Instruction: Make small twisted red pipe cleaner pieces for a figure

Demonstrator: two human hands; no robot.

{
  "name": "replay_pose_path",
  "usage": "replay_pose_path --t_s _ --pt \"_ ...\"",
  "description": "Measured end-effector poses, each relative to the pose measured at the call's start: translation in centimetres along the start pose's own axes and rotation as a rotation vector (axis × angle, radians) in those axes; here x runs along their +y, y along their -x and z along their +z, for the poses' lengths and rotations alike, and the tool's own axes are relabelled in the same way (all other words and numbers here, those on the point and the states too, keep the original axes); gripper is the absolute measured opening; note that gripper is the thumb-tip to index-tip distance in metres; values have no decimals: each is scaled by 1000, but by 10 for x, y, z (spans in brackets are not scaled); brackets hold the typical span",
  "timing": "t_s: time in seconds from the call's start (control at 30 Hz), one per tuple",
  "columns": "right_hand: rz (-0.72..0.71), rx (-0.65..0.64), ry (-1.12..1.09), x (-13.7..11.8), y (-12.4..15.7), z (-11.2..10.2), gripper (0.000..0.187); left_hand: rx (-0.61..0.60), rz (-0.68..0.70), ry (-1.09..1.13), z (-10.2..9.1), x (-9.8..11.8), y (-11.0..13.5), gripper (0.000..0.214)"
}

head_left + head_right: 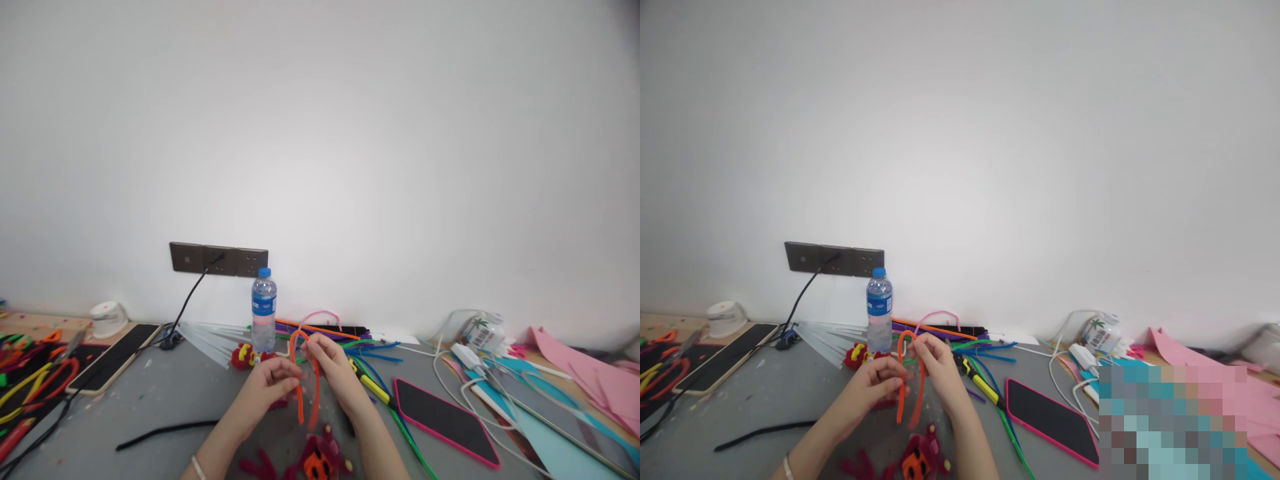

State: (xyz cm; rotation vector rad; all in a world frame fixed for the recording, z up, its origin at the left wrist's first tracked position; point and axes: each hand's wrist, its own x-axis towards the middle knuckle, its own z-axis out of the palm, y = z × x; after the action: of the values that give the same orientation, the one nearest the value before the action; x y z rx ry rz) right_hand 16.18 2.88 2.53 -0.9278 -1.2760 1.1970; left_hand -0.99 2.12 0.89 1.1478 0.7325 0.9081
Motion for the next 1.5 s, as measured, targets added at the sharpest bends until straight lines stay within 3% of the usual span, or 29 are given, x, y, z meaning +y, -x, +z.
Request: replay_pose_path --t_s 0.17,0.43,0.8,0.93,1.07,1.3,1.5 --pt "13 -49 -45 3 -1 6 36 -14 -47 13 2 1 0 28" --pt "85 2 -126 11 -2 13 33 -134 58 -59 2 -6 -5 26" --pt "172 177 -604 2 -4 18 35 -87 186 -208 -1 -10 -7 22" --pt "160 153 -594 6 -3 19 33 -114 126 -166 4 -7 -4 21" --pt "168 104 -559 11 -2 23 32 -67 91 -149 9 -6 -4 26" --pt "111 118 -591 16 -3 32 31 -46 88 -118 7 -17 -10 33" --pt "109 202 -538 19 -5 26 30 -62 73 -93 8 -20 -9 32"
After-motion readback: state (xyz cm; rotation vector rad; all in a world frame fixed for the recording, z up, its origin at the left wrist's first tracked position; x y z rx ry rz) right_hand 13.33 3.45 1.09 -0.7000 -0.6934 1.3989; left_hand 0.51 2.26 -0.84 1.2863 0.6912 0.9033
